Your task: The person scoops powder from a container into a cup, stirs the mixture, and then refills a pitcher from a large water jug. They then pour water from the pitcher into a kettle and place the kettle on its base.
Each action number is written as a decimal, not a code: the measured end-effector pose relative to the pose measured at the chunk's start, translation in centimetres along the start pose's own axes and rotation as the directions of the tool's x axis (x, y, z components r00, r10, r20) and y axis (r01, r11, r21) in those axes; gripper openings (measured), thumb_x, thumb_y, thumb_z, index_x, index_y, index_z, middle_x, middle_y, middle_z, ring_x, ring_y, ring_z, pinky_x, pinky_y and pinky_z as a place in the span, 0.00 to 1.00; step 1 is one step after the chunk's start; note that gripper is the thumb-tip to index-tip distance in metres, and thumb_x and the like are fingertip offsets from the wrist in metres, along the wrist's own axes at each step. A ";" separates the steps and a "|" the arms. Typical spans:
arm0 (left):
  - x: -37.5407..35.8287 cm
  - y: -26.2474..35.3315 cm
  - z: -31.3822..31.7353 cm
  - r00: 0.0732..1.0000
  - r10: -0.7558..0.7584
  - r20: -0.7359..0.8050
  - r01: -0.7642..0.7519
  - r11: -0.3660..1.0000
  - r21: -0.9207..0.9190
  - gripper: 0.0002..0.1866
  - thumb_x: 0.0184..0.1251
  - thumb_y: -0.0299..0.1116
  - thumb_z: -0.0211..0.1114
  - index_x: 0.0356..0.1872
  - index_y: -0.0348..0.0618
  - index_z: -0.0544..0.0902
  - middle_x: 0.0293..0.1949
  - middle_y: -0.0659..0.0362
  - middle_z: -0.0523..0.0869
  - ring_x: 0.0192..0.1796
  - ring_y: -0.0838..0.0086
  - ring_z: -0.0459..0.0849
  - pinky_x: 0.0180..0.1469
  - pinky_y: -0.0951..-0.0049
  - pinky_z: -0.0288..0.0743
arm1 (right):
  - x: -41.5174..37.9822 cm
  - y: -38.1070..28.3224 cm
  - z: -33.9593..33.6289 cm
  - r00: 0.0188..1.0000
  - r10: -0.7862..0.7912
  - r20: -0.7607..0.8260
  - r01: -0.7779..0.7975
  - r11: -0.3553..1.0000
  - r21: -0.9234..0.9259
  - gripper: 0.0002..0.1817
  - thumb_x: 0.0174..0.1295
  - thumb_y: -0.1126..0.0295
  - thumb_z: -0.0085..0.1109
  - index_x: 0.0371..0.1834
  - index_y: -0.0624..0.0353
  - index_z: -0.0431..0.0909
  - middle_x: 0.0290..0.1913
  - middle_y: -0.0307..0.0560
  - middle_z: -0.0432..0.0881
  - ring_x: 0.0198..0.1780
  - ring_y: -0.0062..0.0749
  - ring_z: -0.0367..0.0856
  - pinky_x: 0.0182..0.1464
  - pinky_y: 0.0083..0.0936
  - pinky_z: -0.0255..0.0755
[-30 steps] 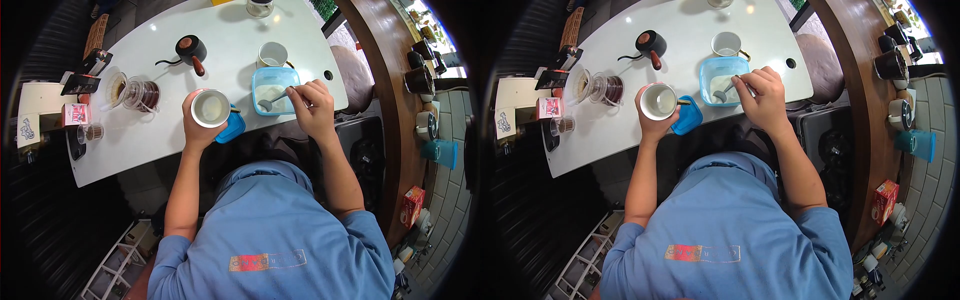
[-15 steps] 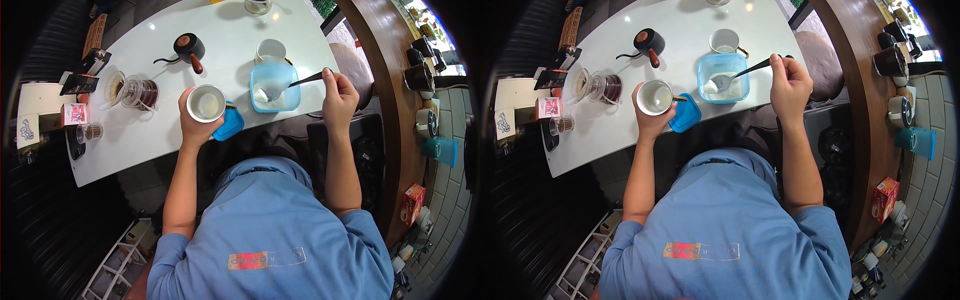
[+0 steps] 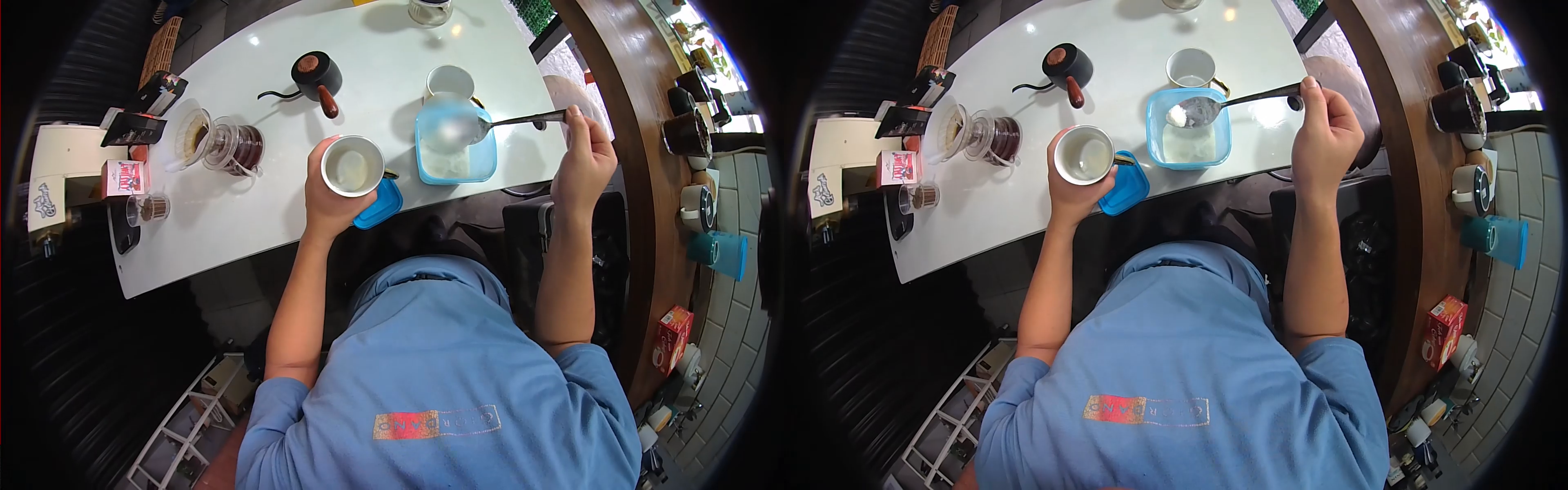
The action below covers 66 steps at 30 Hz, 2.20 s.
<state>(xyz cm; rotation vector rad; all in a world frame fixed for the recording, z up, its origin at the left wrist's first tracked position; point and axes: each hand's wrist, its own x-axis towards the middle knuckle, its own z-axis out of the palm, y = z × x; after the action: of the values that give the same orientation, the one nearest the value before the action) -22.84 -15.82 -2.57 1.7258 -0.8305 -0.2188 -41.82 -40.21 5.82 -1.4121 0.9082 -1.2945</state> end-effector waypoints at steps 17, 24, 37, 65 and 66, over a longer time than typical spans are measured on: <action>-1.3 -1.7 0.7 0.968 -0.161 0.192 0.211 0.938 -0.277 0.47 0.41 0.30 0.82 0.65 0.41 0.64 0.56 0.54 0.78 0.58 0.65 0.80 0.60 0.66 0.75 | -7.3 -4.3 4.2 0.426 -0.710 0.561 0.790 0.594 0.151 0.12 0.46 0.79 0.72 0.35 0.60 0.85 0.25 0.39 0.80 0.29 0.33 0.75 0.36 0.25 0.68; -1.1 -2.3 0.3 0.996 0.080 0.047 -0.075 0.992 -0.100 0.48 0.38 0.25 0.81 0.64 0.44 0.63 0.60 0.52 0.75 0.61 0.64 0.78 0.63 0.65 0.73 | -5.7 -4.0 3.1 0.913 -0.406 0.031 0.383 0.882 0.275 0.09 0.71 0.77 0.51 0.34 0.69 0.79 0.32 0.45 0.82 0.26 0.19 0.68 0.30 0.13 0.63; -0.5 -2.0 0.1 0.956 0.292 0.026 -0.292 0.956 -0.013 0.47 0.41 0.22 0.80 0.65 0.42 0.61 0.61 0.47 0.74 0.65 0.60 0.75 0.66 0.61 0.72 | -2.3 -0.5 -0.9 0.985 -0.131 -0.109 0.157 0.943 0.293 0.09 0.73 0.73 0.52 0.41 0.69 0.77 0.35 0.45 0.81 0.32 0.18 0.70 0.38 0.15 0.66; -1.3 -1.8 0.3 0.999 -0.051 -0.005 0.051 0.997 -0.066 0.46 0.40 0.25 0.81 0.64 0.40 0.65 0.55 0.54 0.78 0.58 0.66 0.80 0.60 0.66 0.75 | -3.9 0.7 2.4 0.897 -0.145 0.417 0.289 0.907 -0.307 0.06 0.63 0.73 0.63 0.30 0.64 0.83 0.22 0.41 0.84 0.25 0.24 0.76 0.31 0.23 0.69; -1.3 -1.7 0.3 0.999 -0.047 -0.008 0.047 0.996 -0.076 0.46 0.40 0.25 0.81 0.64 0.40 0.65 0.55 0.53 0.78 0.58 0.66 0.80 0.60 0.66 0.75 | -3.8 0.9 2.4 0.897 -0.145 0.418 0.289 0.907 -0.306 0.06 0.63 0.73 0.63 0.30 0.64 0.83 0.22 0.41 0.84 0.25 0.24 0.76 0.31 0.23 0.69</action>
<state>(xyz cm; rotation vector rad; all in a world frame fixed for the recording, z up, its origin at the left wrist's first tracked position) -23.28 -15.04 -4.59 1.6751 -0.7660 -0.2704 -39.98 -36.40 4.09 -2.0294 0.7510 -0.9783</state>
